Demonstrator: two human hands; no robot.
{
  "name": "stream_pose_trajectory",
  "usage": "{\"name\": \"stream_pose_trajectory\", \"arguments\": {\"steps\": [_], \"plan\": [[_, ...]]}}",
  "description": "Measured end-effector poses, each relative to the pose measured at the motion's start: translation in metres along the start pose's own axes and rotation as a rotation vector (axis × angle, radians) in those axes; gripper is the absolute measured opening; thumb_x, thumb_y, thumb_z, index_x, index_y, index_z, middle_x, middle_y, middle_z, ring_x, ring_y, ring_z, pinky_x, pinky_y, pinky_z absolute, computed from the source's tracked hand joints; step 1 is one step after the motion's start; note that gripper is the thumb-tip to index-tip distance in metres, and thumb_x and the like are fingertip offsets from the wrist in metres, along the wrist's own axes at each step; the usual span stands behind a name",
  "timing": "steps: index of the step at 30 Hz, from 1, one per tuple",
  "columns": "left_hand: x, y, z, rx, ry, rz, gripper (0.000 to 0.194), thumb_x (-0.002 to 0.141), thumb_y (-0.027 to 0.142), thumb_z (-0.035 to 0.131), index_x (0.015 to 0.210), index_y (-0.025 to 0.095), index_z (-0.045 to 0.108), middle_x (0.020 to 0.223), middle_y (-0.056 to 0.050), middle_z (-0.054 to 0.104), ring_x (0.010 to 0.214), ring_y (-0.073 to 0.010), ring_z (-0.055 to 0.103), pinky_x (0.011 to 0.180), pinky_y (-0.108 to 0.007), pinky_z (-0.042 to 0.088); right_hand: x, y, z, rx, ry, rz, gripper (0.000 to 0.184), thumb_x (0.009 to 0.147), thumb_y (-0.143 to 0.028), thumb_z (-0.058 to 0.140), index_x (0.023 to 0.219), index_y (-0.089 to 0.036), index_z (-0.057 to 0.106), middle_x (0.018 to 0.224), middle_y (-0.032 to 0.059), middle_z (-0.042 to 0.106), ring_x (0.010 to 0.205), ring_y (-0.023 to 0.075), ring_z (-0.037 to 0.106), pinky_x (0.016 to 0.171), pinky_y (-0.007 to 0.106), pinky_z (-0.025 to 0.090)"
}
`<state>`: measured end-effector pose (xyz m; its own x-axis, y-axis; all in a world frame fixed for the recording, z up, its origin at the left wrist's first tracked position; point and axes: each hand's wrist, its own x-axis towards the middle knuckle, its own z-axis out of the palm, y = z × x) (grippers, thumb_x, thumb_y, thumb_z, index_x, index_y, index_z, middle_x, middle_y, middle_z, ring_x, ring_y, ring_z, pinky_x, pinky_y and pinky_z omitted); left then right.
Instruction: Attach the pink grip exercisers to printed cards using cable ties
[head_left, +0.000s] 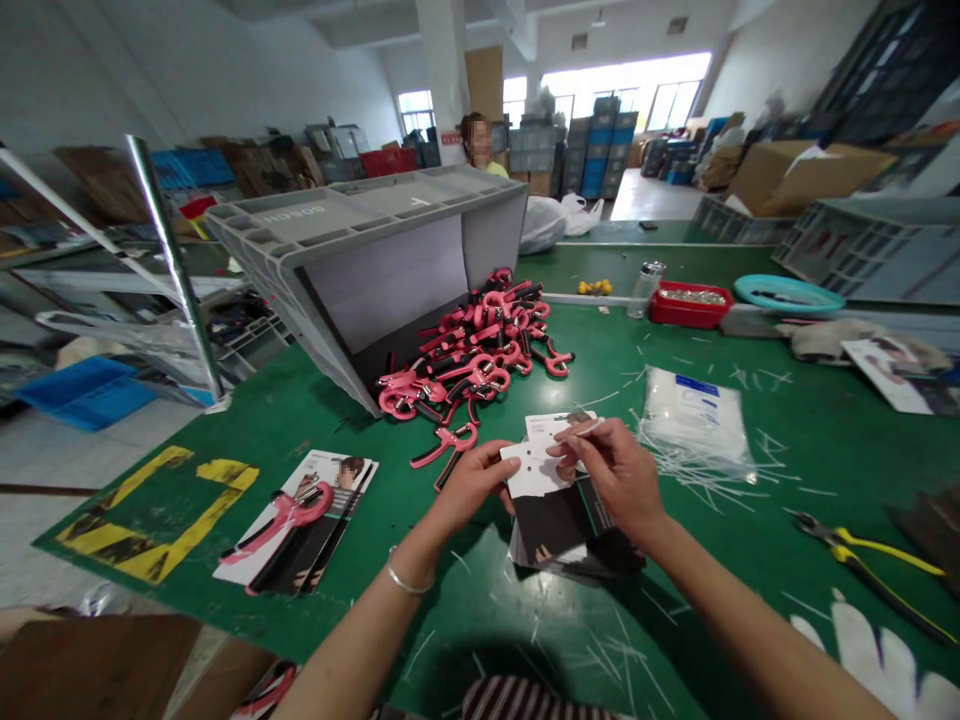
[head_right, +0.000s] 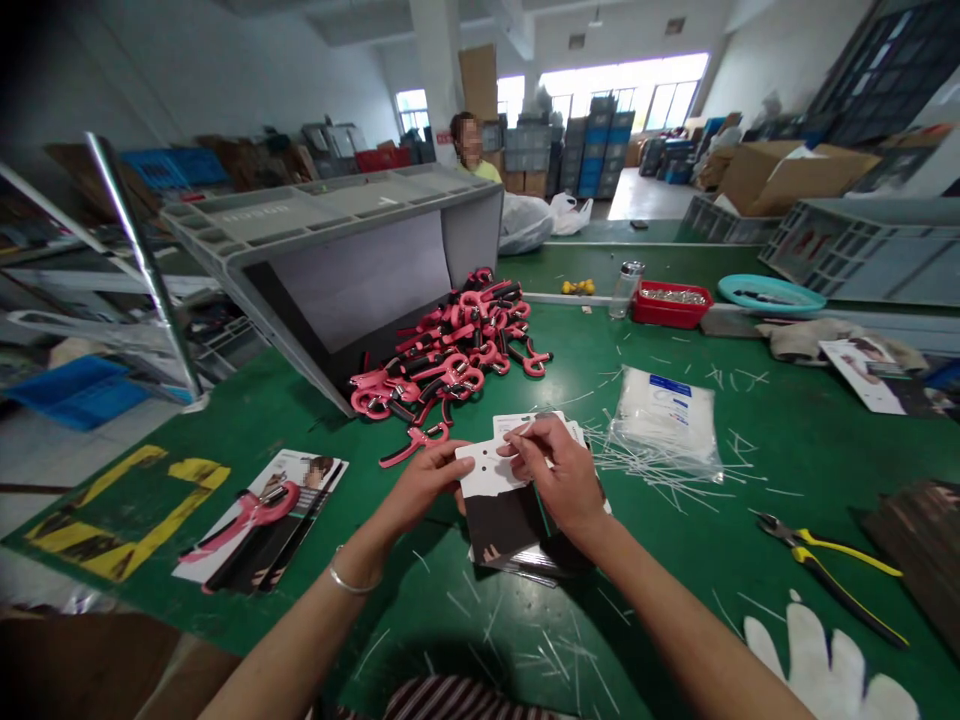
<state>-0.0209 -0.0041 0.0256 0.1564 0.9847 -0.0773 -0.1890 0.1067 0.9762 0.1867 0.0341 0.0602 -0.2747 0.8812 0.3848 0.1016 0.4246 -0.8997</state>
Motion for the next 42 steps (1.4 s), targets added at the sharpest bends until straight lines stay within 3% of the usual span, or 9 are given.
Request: {"name": "stream_pose_trajectory", "arguments": {"steps": [5,10,12,19,23,28,34,39,42], "plan": [[0.006,0.001,-0.004,0.027,-0.039,0.006,0.043,0.085,0.04,0.066,0.118,0.013,0.062,0.077,-0.004,0.065,0.057,-0.0162,0.064,0.049,-0.028,0.056,0.008,0.011,0.004,-0.036,-0.057,0.013,0.014,0.096,-0.036,0.055,0.098,-0.023,0.055,0.087,0.0032,0.074,0.071,0.0171,0.071,0.065,0.029,0.056],[0.025,0.003,-0.02,0.059,-0.099,-0.043,0.046,0.083,0.04,0.068,0.12,0.014,0.063,0.077,-0.004,0.065,0.052,-0.0134,0.062,0.043,-0.021,0.049,0.034,0.032,0.01,-0.299,-0.231,-0.164,0.006,0.091,-0.026,0.059,0.095,-0.023,0.063,0.109,0.0063,0.07,0.105,0.0237,0.062,0.093,0.041,0.046],[0.035,-0.002,-0.029,0.011,-0.12,-0.077,0.044,0.079,0.039,0.072,0.113,0.012,0.066,0.077,-0.004,0.064,0.054,-0.013,0.061,0.044,-0.021,0.049,0.044,0.044,0.016,-0.36,-0.336,-0.174,0.004,0.089,-0.023,0.062,0.091,-0.022,0.064,0.102,0.0054,0.07,0.102,0.0237,0.061,0.092,0.04,0.044],[0.045,-0.05,-0.042,-0.088,0.132,-0.06,0.049,0.086,0.059,0.055,0.097,0.013,0.063,0.06,0.002,0.055,0.043,-0.0083,0.049,0.039,-0.018,0.039,0.051,0.081,0.037,-0.361,-0.358,-0.022,0.007,0.089,-0.024,0.06,0.087,-0.02,0.065,0.087,0.0031,0.067,0.086,0.0199,0.061,0.079,0.032,0.044],[0.029,-0.077,-0.035,-0.007,0.19,-0.039,0.036,0.082,0.047,0.066,0.098,0.016,0.057,0.063,0.005,0.056,0.038,-0.0045,0.039,0.036,-0.016,0.027,0.049,0.083,0.038,-0.357,-0.338,-0.022,0.007,0.089,-0.025,0.06,0.089,-0.02,0.065,0.089,0.0035,0.067,0.089,0.0205,0.06,0.081,0.033,0.044],[0.003,-0.081,-0.033,0.271,0.267,0.067,0.015,0.087,0.032,0.059,0.089,0.017,0.06,0.074,0.002,0.059,0.058,-0.0086,0.053,0.052,-0.017,0.04,0.048,0.081,0.035,-0.35,-0.369,-0.033,0.007,0.09,-0.025,0.06,0.088,-0.022,0.065,0.089,0.0016,0.068,0.089,0.02,0.059,0.081,0.032,0.042],[-0.03,-0.065,-0.037,0.476,0.001,0.081,0.024,0.093,0.032,0.053,0.108,0.02,0.068,0.099,-0.006,0.067,0.097,-0.0197,0.062,0.089,-0.03,0.047,0.047,0.084,0.035,-0.347,-0.359,-0.049,0.005,0.091,-0.025,0.06,0.09,-0.022,0.065,0.09,0.0013,0.068,0.089,0.0197,0.058,0.081,0.032,0.042],[-0.007,-0.071,-0.029,0.504,0.271,0.193,0.02,0.089,0.03,0.057,0.092,0.019,0.073,0.093,-0.006,0.064,0.091,-0.0195,0.061,0.087,-0.032,0.048,0.045,0.081,0.036,-0.353,-0.361,-0.089,0.007,0.091,-0.024,0.06,0.09,-0.022,0.065,0.09,0.0017,0.068,0.09,0.0197,0.057,0.082,0.032,0.041],[0.017,-0.081,-0.02,0.336,0.281,0.206,0.018,0.081,0.03,0.065,0.09,0.018,0.075,0.105,-0.008,0.067,0.103,-0.0235,0.06,0.095,-0.036,0.046,0.043,0.079,0.036,-0.373,-0.37,-0.133,0.007,0.091,-0.024,0.06,0.091,-0.022,0.067,0.09,0.0022,0.069,0.09,0.0203,0.056,0.083,0.033,0.04]]}}
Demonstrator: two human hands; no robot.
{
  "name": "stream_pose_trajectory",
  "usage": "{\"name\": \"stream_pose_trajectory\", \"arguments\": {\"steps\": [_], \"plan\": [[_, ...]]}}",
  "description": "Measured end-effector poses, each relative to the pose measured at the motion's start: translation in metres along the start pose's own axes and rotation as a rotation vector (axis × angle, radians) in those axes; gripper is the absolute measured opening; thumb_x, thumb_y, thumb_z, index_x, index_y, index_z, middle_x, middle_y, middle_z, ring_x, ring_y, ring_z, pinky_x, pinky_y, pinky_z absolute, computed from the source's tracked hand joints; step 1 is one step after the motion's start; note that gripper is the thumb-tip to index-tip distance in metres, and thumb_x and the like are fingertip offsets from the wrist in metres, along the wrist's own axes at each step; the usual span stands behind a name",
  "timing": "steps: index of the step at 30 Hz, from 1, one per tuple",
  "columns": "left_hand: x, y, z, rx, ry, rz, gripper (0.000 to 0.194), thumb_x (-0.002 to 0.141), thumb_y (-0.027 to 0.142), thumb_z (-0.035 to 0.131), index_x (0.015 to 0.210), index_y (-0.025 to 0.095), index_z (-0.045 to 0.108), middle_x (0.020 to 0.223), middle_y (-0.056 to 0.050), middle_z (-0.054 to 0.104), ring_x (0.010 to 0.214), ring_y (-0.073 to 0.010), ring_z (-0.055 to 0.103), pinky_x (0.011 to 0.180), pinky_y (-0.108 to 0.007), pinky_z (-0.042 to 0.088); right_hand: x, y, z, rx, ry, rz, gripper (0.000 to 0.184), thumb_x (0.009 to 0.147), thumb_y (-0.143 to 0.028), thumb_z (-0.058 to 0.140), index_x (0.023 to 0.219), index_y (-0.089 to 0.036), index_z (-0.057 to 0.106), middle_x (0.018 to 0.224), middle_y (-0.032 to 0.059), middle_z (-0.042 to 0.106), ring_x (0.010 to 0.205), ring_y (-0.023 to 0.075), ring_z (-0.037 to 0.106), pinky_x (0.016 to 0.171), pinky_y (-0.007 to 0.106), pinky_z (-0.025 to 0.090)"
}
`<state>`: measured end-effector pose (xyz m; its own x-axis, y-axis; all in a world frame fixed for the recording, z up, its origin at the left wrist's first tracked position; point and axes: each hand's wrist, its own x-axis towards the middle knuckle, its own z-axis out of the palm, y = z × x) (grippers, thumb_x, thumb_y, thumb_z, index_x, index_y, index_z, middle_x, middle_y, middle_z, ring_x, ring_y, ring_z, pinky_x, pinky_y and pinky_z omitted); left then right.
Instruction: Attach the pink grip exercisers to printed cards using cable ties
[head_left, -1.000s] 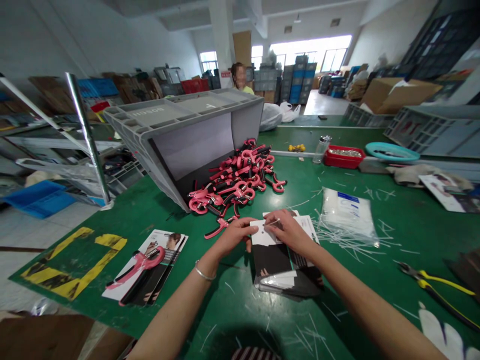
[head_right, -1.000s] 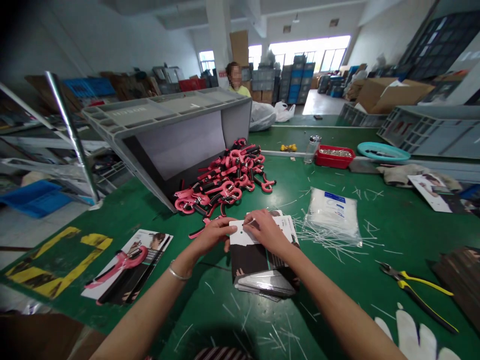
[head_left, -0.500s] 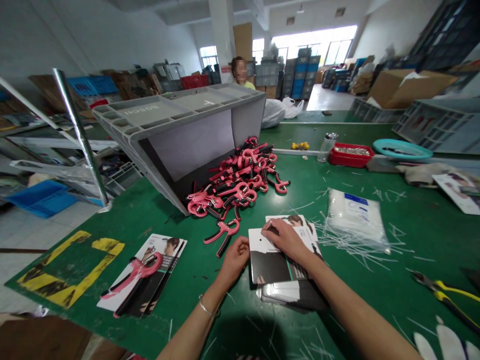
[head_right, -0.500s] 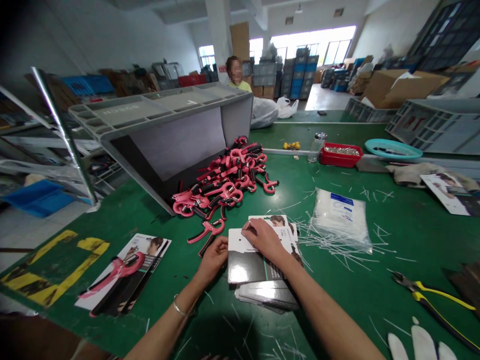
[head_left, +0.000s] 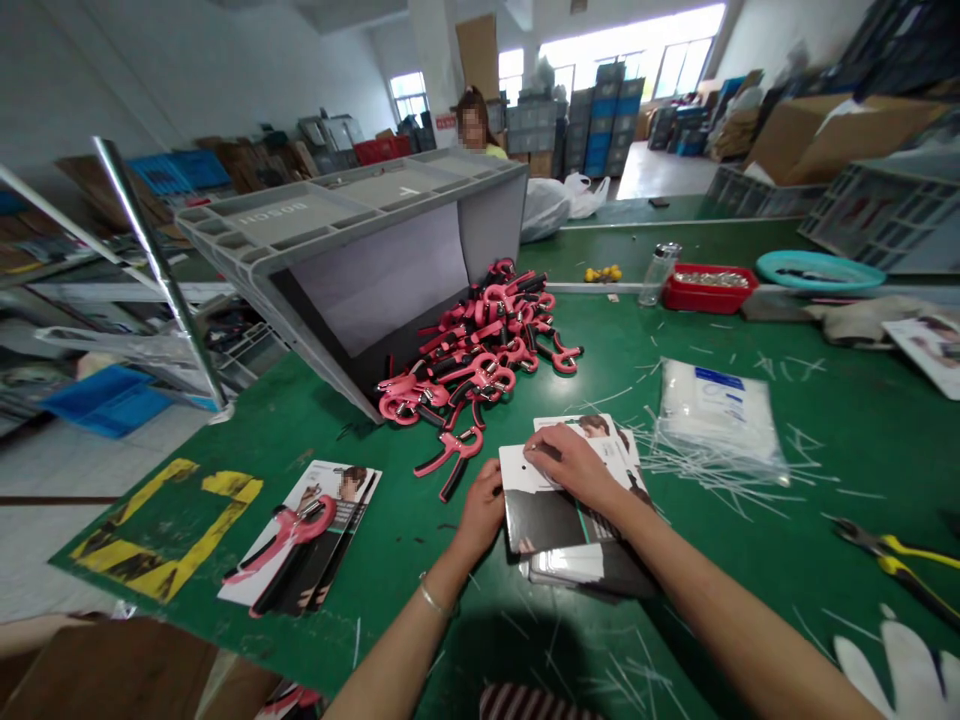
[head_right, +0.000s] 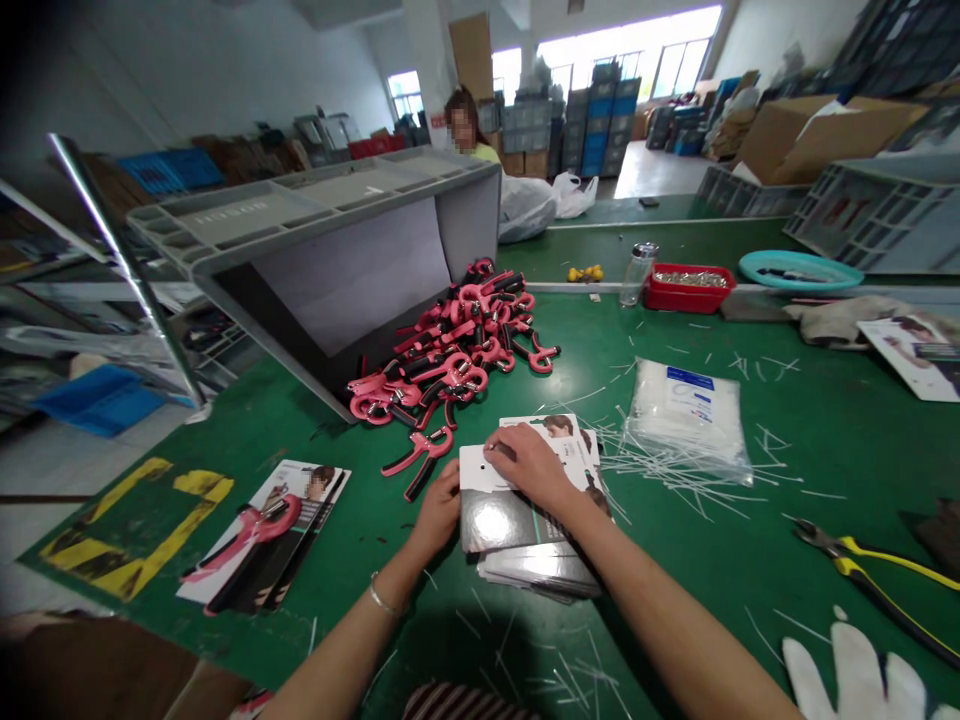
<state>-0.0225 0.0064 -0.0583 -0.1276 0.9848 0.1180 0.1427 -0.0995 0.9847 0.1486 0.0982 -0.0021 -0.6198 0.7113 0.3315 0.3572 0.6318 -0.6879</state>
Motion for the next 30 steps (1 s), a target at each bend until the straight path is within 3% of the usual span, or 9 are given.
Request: {"name": "stream_pose_trajectory", "arguments": {"steps": [5,12,17,22,25,27,30], "plan": [[0.007,-0.007,0.014,-0.156,-0.034,-0.114,0.024,0.079,0.032,0.066,0.094,0.016,0.075,0.087,-0.007,0.074,0.088,-0.0254,0.066,0.084,-0.04,0.051,-0.003,-0.002,0.003,-0.082,-0.014,-0.034,0.007,0.088,-0.023,0.063,0.093,-0.023,0.068,0.09,0.0032,0.069,0.096,0.0233,0.052,0.087,0.037,0.038],[-0.005,-0.002,0.004,-0.139,-0.026,-0.111,0.021,0.076,0.025,0.068,0.095,0.02,0.076,0.105,-0.007,0.072,0.103,-0.0243,0.065,0.096,-0.038,0.047,-0.003,-0.003,0.001,-0.019,-0.033,-0.029,0.018,0.09,-0.019,0.055,0.1,-0.025,0.069,0.095,0.0032,0.07,0.097,0.0233,0.052,0.089,0.038,0.039],[-0.004,-0.003,0.005,-0.161,-0.087,-0.125,0.017,0.077,0.025,0.068,0.09,0.018,0.076,0.101,-0.007,0.073,0.103,-0.0263,0.064,0.093,-0.039,0.048,-0.004,0.0,0.001,-0.031,-0.038,-0.023,0.02,0.089,-0.015,0.053,0.099,-0.024,0.068,0.095,0.0042,0.069,0.097,0.0237,0.053,0.089,0.038,0.039],[0.001,-0.002,0.009,-0.307,0.081,-0.212,0.037,0.071,0.029,0.075,0.104,0.016,0.066,0.104,-0.008,0.073,0.094,-0.0218,0.067,0.09,-0.036,0.049,-0.005,-0.008,-0.003,-0.061,-0.108,-0.091,0.01,0.084,-0.018,0.063,0.093,-0.023,0.065,0.106,0.0032,0.068,0.103,0.024,0.052,0.094,0.04,0.037],[0.001,0.001,0.007,-0.469,0.061,-0.216,0.052,0.068,0.029,0.08,0.114,0.018,0.057,0.11,-0.008,0.07,0.092,-0.0189,0.067,0.085,-0.031,0.05,-0.005,-0.011,-0.005,-0.094,-0.146,-0.128,0.014,0.081,-0.026,0.072,0.093,-0.023,0.066,0.112,0.0041,0.067,0.107,0.0255,0.051,0.096,0.041,0.035],[0.0,0.003,0.002,-0.519,0.029,-0.236,0.048,0.074,0.034,0.075,0.115,0.018,0.056,0.109,-0.008,0.069,0.089,-0.0176,0.066,0.08,-0.028,0.05,-0.005,-0.01,-0.004,-0.091,-0.143,-0.135,0.005,0.085,-0.026,0.069,0.088,-0.023,0.066,0.109,0.0039,0.068,0.106,0.0245,0.051,0.096,0.041,0.035],[0.007,0.01,-0.007,-0.4,0.087,-0.257,0.038,0.083,0.043,0.064,0.111,0.017,0.06,0.098,-0.006,0.07,0.08,-0.0159,0.065,0.071,-0.026,0.049,-0.004,-0.007,0.0,-0.049,-0.117,-0.132,0.004,0.088,-0.024,0.066,0.085,-0.022,0.067,0.109,0.0039,0.068,0.106,0.0227,0.053,0.096,0.04,0.035]]}}
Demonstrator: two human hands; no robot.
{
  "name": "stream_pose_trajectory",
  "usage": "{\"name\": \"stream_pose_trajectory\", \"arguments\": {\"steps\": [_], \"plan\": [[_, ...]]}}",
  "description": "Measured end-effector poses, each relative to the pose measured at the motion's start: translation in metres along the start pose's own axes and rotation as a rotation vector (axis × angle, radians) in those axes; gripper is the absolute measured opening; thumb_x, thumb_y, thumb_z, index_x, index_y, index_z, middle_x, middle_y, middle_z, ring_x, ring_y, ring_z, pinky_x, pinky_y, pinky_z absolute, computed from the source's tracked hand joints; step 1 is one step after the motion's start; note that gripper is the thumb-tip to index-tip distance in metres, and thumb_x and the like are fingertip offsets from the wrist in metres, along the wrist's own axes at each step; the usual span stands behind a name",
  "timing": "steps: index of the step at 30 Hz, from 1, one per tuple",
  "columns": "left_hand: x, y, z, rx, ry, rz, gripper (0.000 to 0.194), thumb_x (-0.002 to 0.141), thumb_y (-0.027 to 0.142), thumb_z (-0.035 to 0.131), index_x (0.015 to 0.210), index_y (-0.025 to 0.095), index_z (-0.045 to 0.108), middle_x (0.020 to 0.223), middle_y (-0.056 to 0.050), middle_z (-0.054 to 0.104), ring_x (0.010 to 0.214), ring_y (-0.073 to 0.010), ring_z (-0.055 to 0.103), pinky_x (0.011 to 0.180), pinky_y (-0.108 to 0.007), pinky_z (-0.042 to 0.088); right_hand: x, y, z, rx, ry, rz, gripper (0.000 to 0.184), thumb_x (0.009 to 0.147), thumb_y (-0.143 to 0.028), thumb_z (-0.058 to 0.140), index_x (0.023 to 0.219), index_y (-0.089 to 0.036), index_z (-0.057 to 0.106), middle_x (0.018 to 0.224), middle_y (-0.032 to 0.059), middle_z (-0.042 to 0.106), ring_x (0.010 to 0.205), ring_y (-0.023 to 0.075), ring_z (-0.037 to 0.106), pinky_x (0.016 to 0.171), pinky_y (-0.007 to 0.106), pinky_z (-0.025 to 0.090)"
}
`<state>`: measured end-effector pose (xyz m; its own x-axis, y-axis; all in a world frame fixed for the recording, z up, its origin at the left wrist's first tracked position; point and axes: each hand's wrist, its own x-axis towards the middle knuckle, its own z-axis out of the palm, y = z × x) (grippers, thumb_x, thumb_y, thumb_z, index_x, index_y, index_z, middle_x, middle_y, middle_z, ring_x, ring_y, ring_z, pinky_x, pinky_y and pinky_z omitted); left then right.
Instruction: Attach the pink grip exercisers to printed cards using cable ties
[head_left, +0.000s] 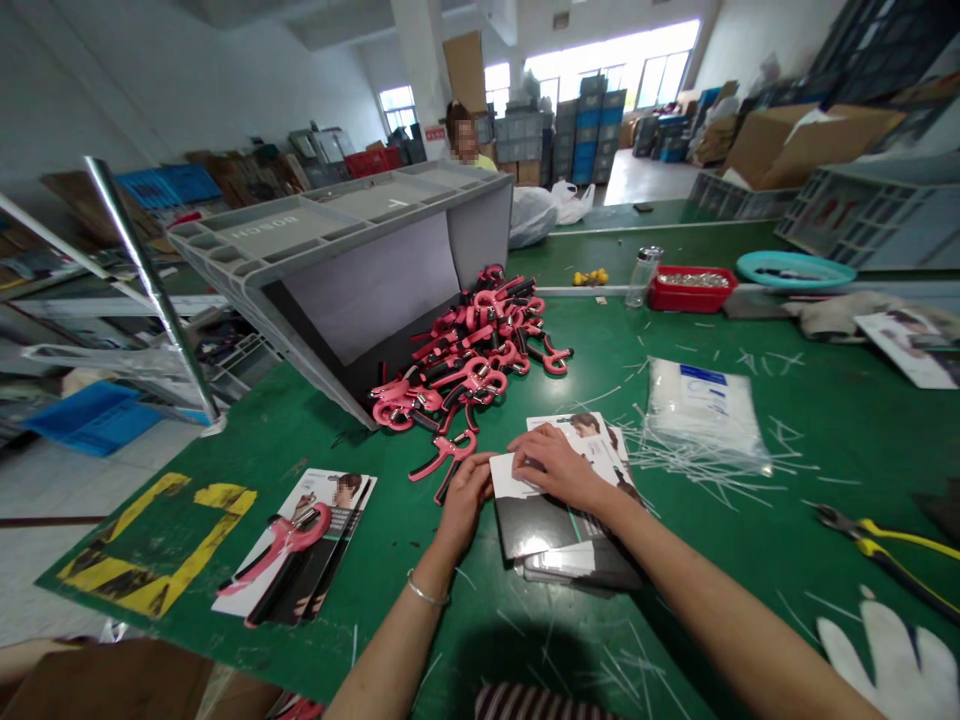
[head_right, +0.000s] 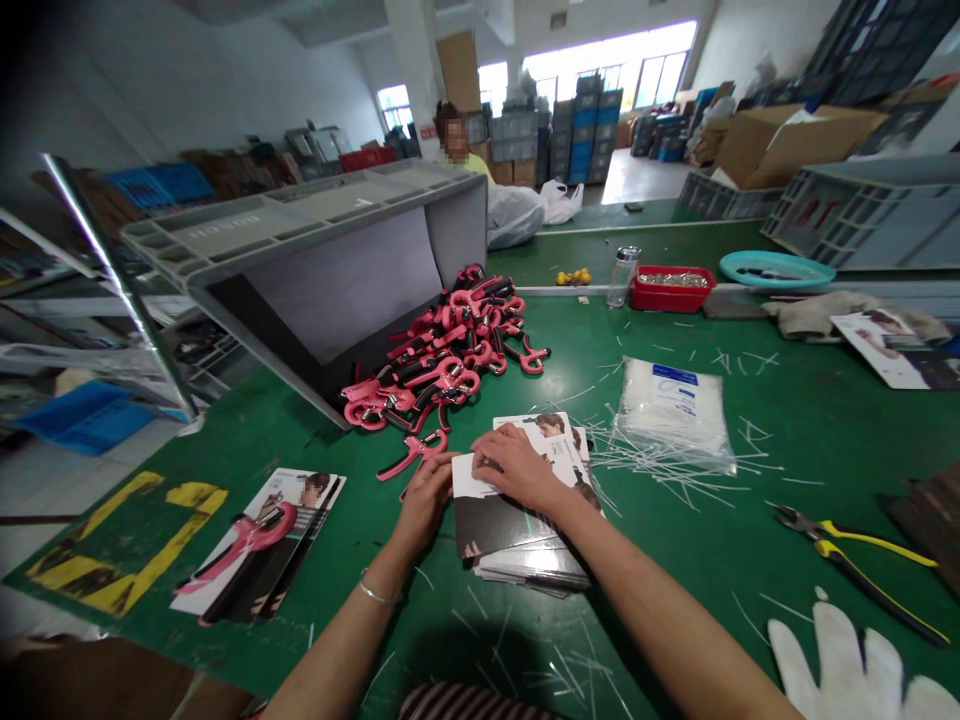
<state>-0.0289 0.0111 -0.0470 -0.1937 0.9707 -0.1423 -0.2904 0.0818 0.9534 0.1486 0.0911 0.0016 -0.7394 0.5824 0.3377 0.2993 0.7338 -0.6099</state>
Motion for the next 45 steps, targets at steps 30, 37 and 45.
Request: {"name": "stream_pose_trajectory", "arguments": {"steps": [30,37,45], "plan": [[0.015,0.057,-0.087,1.477,-0.021,0.183,0.016,0.085,0.027,0.056,0.082,0.016,0.067,0.08,-0.01,0.063,0.08,-0.0251,0.058,0.076,-0.033,0.04,-0.094,-0.014,-0.048,0.694,0.487,0.551,0.021,0.091,-0.041,0.059,0.104,-0.024,0.058,0.079,0.0016,0.069,0.06,0.0135,0.055,0.057,0.026,0.045],[-0.032,0.081,0.009,1.031,-0.021,0.379,0.018,0.087,0.036,0.06,0.092,0.02,0.068,0.076,-0.002,0.06,0.067,-0.0173,0.052,0.065,-0.027,0.036,-0.096,-0.062,-0.051,0.737,0.234,0.587,0.026,0.09,-0.048,0.058,0.09,-0.024,0.048,0.076,0.0005,0.071,0.04,0.0095,0.047,0.038,0.022,0.034],[-0.043,0.066,0.096,1.167,-0.03,0.485,0.008,0.086,0.026,0.06,0.083,0.019,0.063,0.08,-0.009,0.061,0.079,-0.0246,0.056,0.074,-0.034,0.04,-0.082,-0.039,-0.055,0.7,0.143,0.682,0.037,0.082,-0.052,0.065,0.082,-0.024,0.04,0.058,-0.0063,0.062,0.033,0.0085,0.044,0.034,0.019,0.029]]}}
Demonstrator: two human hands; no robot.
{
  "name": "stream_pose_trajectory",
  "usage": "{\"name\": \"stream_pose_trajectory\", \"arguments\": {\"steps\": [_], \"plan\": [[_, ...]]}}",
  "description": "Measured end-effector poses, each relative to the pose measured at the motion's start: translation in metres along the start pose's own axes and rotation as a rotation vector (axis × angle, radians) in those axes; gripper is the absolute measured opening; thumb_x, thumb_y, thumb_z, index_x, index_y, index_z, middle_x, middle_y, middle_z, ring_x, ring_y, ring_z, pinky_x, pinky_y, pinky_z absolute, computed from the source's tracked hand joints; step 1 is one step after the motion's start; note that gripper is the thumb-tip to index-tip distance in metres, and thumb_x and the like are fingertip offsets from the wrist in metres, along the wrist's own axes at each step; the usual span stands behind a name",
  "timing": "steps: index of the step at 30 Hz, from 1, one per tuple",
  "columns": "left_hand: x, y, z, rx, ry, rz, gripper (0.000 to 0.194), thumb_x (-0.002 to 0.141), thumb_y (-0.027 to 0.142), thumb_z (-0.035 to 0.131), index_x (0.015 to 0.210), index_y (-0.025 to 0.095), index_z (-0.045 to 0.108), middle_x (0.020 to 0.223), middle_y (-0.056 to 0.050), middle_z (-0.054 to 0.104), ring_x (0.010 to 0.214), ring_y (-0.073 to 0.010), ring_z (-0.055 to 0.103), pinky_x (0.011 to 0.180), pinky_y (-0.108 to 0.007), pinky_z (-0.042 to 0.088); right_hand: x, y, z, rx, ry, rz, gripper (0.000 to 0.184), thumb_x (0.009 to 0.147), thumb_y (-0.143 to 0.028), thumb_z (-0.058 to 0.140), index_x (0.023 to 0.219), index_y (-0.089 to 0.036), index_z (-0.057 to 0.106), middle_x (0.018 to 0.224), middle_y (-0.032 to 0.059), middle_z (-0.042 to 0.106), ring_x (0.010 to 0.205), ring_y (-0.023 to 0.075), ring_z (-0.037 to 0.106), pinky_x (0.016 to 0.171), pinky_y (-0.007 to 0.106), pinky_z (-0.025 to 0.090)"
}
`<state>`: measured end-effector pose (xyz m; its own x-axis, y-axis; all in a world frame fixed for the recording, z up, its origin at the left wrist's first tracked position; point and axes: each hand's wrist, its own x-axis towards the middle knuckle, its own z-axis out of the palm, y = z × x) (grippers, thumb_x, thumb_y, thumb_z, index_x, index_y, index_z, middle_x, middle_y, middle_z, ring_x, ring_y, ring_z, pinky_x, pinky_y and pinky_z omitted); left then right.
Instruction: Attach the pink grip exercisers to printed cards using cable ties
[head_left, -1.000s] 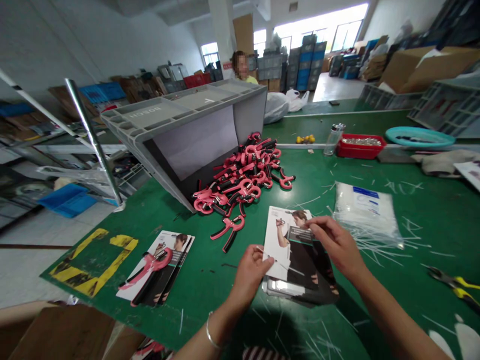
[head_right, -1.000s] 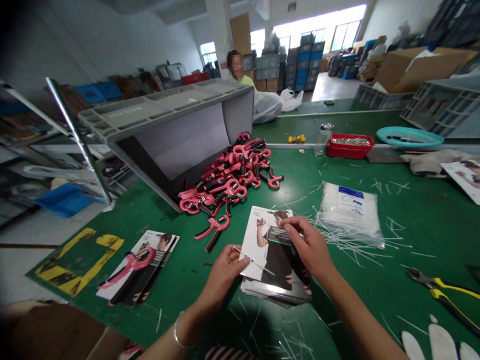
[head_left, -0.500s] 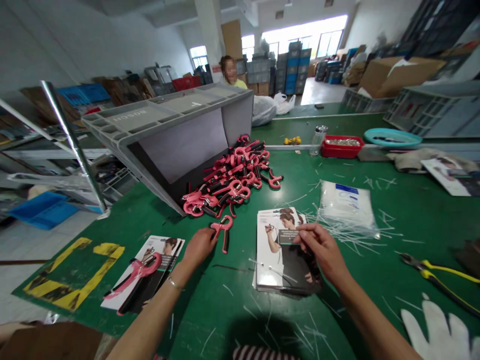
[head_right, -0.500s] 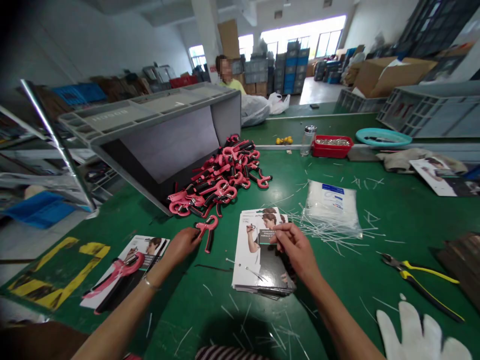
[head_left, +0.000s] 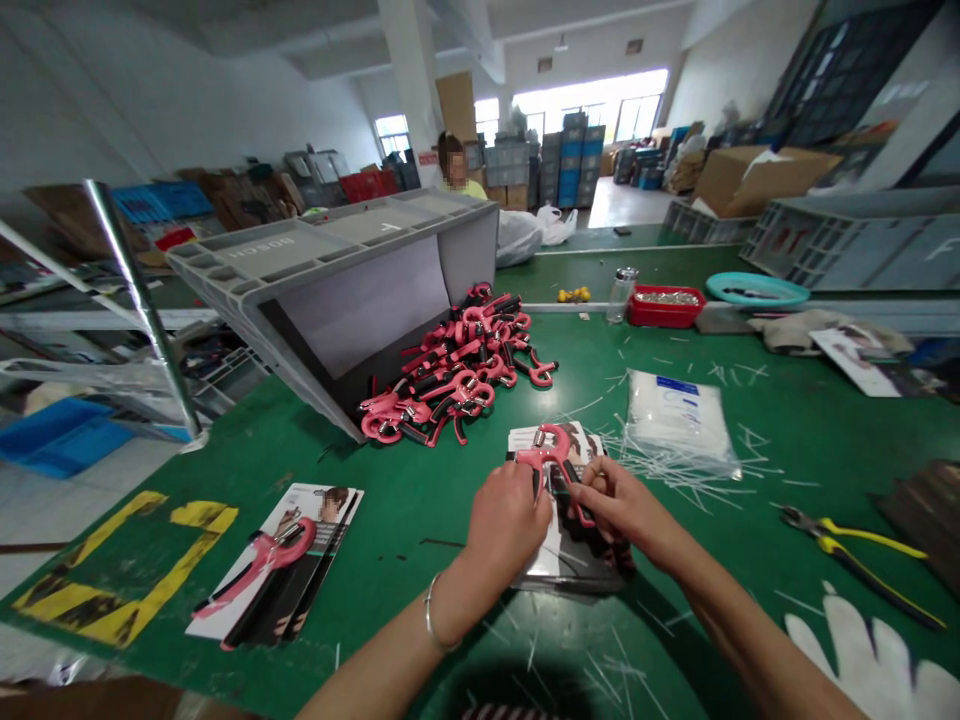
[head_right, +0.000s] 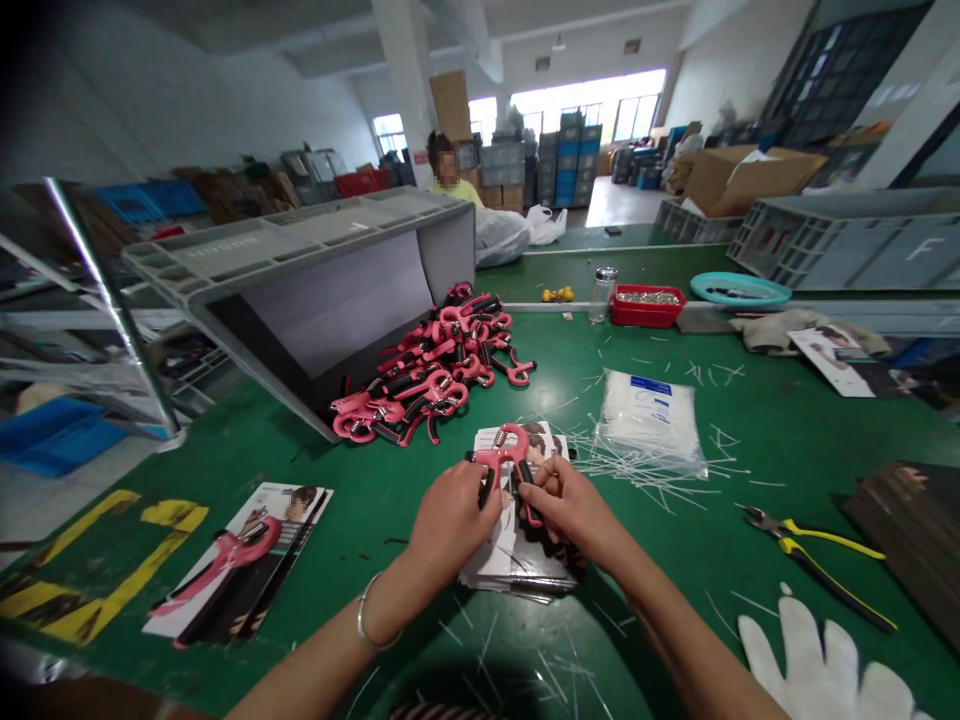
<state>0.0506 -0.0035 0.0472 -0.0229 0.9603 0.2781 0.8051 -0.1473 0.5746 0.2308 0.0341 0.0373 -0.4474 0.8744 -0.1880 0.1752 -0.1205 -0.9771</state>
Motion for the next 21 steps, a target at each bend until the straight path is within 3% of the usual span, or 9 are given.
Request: {"name": "stream_pose_trajectory", "arguments": {"steps": [2,5,12,15,17,19,21], "plan": [[-0.012,0.005,0.006,0.143,-0.097,-0.025,0.011,0.089,0.025,0.054,0.09,0.018,0.062,0.086,-0.01,0.063,0.083,-0.0253,0.058,0.076,-0.035,0.043,-0.006,0.012,-0.004,0.013,-0.068,0.073,0.037,0.084,-0.053,0.061,0.083,-0.024,0.038,0.062,-0.0042,0.066,0.033,0.0081,0.042,0.033,0.019,0.029],[-0.028,0.009,0.008,0.273,-0.22,-0.008,0.016,0.091,0.024,0.049,0.098,0.016,0.061,0.094,-0.01,0.066,0.09,-0.026,0.06,0.079,-0.036,0.046,-0.018,0.024,-0.006,-0.081,-0.081,0.119,0.035,0.086,-0.053,0.058,0.082,-0.024,0.038,0.055,-0.0065,0.059,0.034,0.0089,0.041,0.035,0.02,0.028],[-0.039,0.007,-0.001,0.247,-0.32,0.021,0.017,0.092,0.027,0.051,0.095,0.015,0.063,0.094,-0.011,0.068,0.088,-0.0257,0.063,0.077,-0.036,0.048,-0.029,0.017,0.0,-0.653,0.06,-0.003,0.023,0.088,-0.043,0.06,0.091,-0.022,0.051,0.069,-0.0008,0.064,0.059,0.0162,0.058,0.054,0.026,0.037],[-0.026,0.0,-0.014,0.17,-0.334,-0.003,0.028,0.096,0.035,0.046,0.09,0.018,0.066,0.088,-0.009,0.069,0.081,-0.0236,0.064,0.073,-0.034,0.047,-0.034,0.011,0.001,-0.787,0.138,-0.006,0.022,0.091,-0.043,0.057,0.098,-0.022,0.054,0.074,0.001,0.066,0.062,0.0182,0.059,0.055,0.028,0.037],[-0.009,-0.009,-0.02,0.084,-0.261,0.002,0.03,0.098,0.033,0.043,0.091,0.018,0.069,0.09,-0.009,0.07,0.085,-0.0227,0.065,0.077,-0.034,0.047,-0.038,0.009,0.002,-0.834,0.174,-0.094,0.02,0.093,-0.04,0.056,0.105,-0.024,0.057,0.085,0.0028,0.067,0.072,0.0199,0.061,0.062,0.029,0.041],[0.012,-0.02,-0.018,-0.064,-0.185,0.042,0.025,0.096,0.026,0.047,0.1,0.017,0.07,0.1,-0.009,0.069,0.096,-0.0219,0.063,0.086,-0.034,0.046,-0.038,0.008,0.006,-0.832,0.137,-0.229,0.019,0.093,-0.033,0.057,0.111,-0.027,0.059,0.1,0.0043,0.066,0.09,0.0217,0.062,0.075,0.032,0.045],[0.031,-0.031,-0.008,-0.283,-0.236,0.048,0.023,0.09,0.024,0.056,0.107,0.017,0.07,0.105,-0.009,0.069,0.096,-0.0205,0.063,0.085,-0.032,0.047,-0.035,0.011,0.012,-0.801,0.084,-0.325,0.017,0.092,-0.026,0.058,0.108,-0.028,0.063,0.11,0.0052,0.063,0.102,0.0224,0.059,0.085,0.034,0.045]]}}
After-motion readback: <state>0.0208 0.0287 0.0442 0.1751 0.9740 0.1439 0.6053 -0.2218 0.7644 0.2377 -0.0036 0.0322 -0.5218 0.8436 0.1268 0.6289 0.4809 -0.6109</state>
